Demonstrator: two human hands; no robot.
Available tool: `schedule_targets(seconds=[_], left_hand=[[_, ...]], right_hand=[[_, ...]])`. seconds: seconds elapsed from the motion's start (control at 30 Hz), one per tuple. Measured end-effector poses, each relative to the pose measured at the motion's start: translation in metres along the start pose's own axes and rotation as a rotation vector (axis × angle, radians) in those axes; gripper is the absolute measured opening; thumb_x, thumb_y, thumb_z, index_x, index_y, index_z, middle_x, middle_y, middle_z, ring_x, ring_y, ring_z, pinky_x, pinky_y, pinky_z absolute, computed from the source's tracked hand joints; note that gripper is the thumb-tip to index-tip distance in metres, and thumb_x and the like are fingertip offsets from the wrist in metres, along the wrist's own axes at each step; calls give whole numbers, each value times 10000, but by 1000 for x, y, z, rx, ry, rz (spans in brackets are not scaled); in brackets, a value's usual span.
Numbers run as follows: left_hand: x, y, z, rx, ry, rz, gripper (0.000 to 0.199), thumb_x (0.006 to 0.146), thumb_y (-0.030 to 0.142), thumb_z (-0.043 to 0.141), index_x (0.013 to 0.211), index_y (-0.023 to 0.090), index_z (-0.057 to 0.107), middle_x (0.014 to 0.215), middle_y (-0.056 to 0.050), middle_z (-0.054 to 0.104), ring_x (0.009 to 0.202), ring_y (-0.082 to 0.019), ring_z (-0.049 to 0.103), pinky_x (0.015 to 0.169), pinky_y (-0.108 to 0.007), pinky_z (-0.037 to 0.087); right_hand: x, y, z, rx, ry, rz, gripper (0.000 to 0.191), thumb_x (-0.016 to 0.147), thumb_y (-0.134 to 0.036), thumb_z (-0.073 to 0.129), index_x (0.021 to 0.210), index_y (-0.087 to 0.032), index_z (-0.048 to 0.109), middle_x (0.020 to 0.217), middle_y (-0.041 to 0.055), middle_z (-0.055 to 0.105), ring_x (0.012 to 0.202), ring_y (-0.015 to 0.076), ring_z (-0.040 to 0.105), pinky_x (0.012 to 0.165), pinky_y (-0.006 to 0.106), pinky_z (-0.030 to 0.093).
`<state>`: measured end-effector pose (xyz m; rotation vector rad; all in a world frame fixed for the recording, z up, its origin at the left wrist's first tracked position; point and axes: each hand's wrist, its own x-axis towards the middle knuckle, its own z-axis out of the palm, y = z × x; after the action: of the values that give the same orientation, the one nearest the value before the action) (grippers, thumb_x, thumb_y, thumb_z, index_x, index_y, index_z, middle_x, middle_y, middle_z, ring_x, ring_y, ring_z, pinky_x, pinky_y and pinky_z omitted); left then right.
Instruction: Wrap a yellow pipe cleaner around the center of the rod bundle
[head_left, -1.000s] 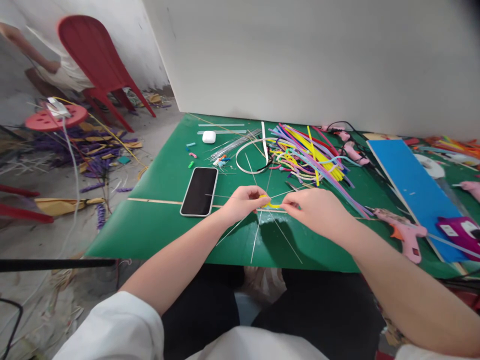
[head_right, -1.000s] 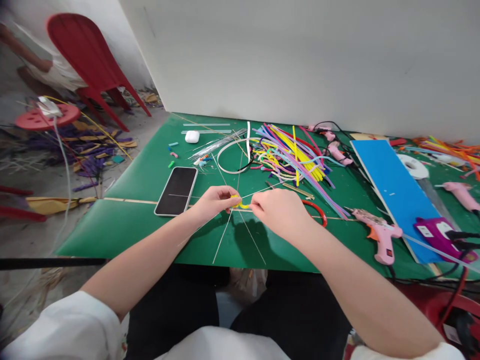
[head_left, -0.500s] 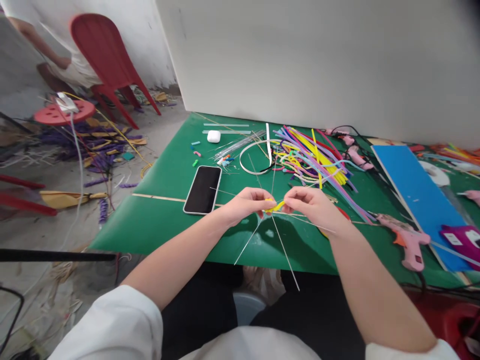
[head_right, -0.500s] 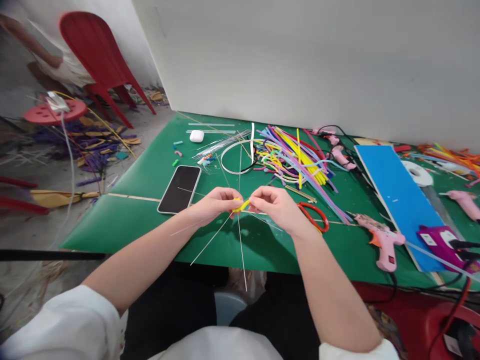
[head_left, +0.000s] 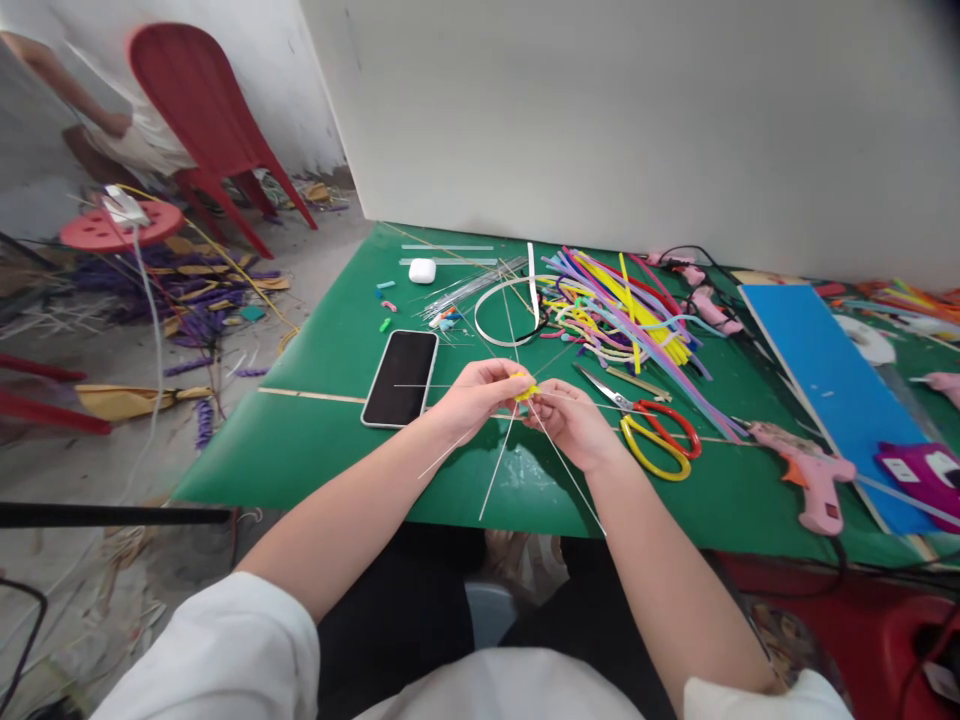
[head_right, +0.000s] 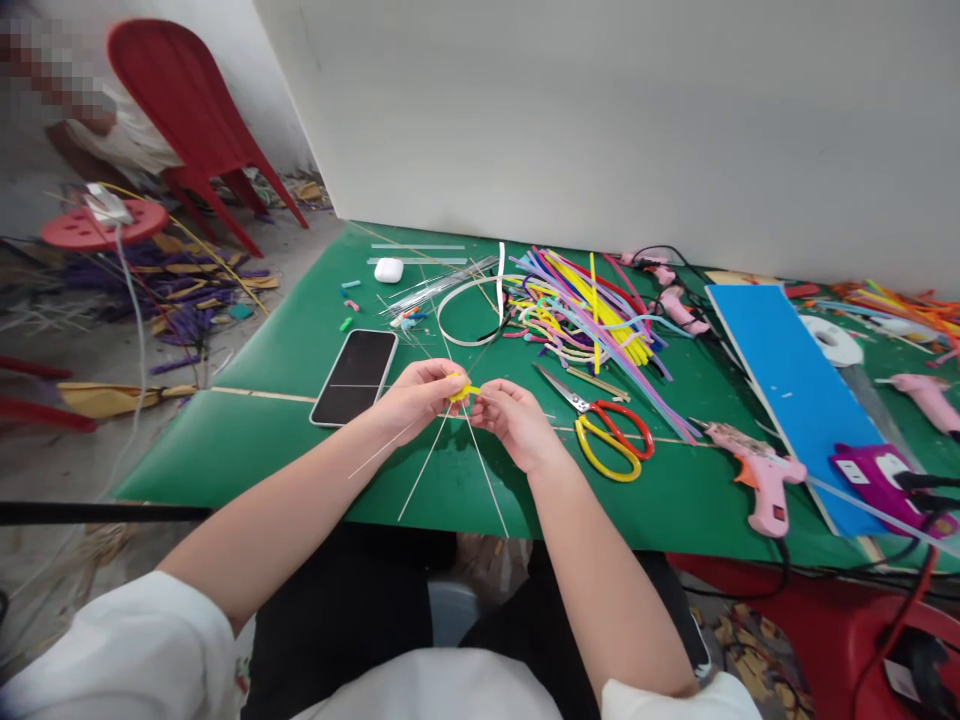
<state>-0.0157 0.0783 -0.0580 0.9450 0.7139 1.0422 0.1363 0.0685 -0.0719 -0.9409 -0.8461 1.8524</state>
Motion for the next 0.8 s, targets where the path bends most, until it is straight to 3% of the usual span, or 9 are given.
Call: schedule_targets(seconds=[0.17,0.3,0.4,0.63,0.8], left_hand=[[0,1,3,-20,43,7,203,661,291,700,714,136,578,635,9,590,544,-73,546,476,-186,410],[2,1,4,0,121,22,224,656,314,700,716,141,570,623,18,576,565,-75,543,471,-175,399],[3,0,4,14,142,17,244,641,327,707,727,139,577,640,15,584,578,-79,553,480,-177,397],[3,-3,4,32,135,56,216,641,304,714,709,136,595,641,10,599,580,-79,554,493,-184,394],[3,-1,4,29,160,81,192,645,281,714,705,136,604,625,15,590,549,-67,527,496,-187,395]], right_hand=[[-3,-2,-2,-158,50,-100,141,709,-316,636,699,-182,597,661,-21,618,614,100,578,661,266,478],[-10,-8,2,-586,240,-517,205,749,-308,596,928,-216,635,993,45,654,906,169,595,836,350,460],[-15,-10,7,-839,271,-746,174,789,-273,557,937,-234,639,1058,52,643,1019,190,567,916,396,421],[-16,-2,14,-906,299,-735,117,812,-266,537,842,-222,640,868,27,673,833,160,619,782,318,484],[-16,1,18,-866,272,-732,112,807,-260,536,825,-213,635,851,30,665,824,159,612,782,315,480]])
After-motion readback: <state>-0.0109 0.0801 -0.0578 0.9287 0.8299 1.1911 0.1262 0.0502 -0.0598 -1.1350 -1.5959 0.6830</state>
